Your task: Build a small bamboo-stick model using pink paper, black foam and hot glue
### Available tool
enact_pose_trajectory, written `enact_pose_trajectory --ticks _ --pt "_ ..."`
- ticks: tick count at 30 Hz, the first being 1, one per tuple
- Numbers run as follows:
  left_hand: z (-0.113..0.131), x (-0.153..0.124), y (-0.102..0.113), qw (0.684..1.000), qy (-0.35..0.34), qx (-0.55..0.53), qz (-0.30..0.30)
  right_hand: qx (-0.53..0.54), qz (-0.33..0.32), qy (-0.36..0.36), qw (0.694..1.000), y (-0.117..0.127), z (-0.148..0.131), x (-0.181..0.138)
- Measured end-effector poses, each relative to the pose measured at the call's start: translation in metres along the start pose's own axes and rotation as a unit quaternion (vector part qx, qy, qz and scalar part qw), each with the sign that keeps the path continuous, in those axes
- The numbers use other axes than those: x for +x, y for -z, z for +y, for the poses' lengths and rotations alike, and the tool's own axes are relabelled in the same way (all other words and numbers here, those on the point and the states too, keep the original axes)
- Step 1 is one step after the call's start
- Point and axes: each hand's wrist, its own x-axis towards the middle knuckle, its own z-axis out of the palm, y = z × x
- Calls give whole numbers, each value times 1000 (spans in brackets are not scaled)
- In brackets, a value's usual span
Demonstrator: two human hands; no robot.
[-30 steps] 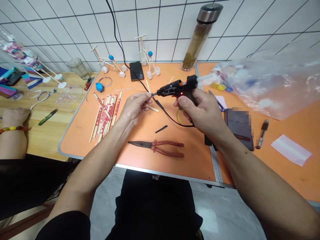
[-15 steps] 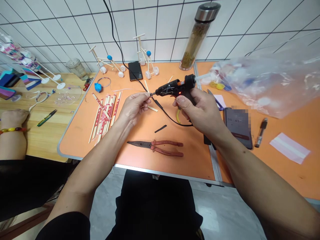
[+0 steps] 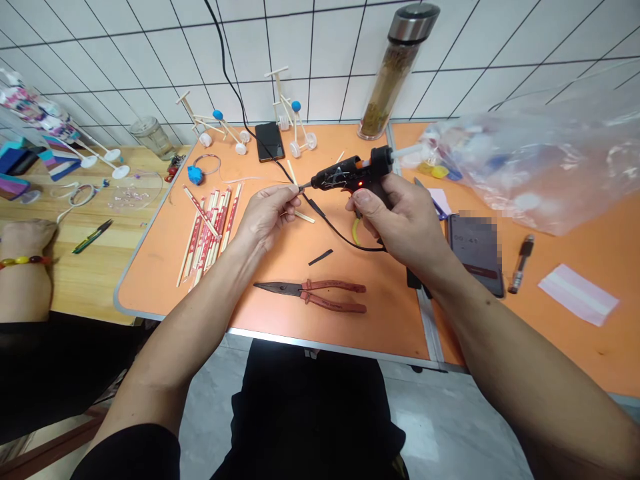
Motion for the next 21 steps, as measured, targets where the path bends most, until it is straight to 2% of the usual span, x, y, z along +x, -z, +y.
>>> enact_pose_trajectory --ticks 21 --pt "-1 1 2 1000 0 -9 -6 -73 4 24 997 0 -4 -1"
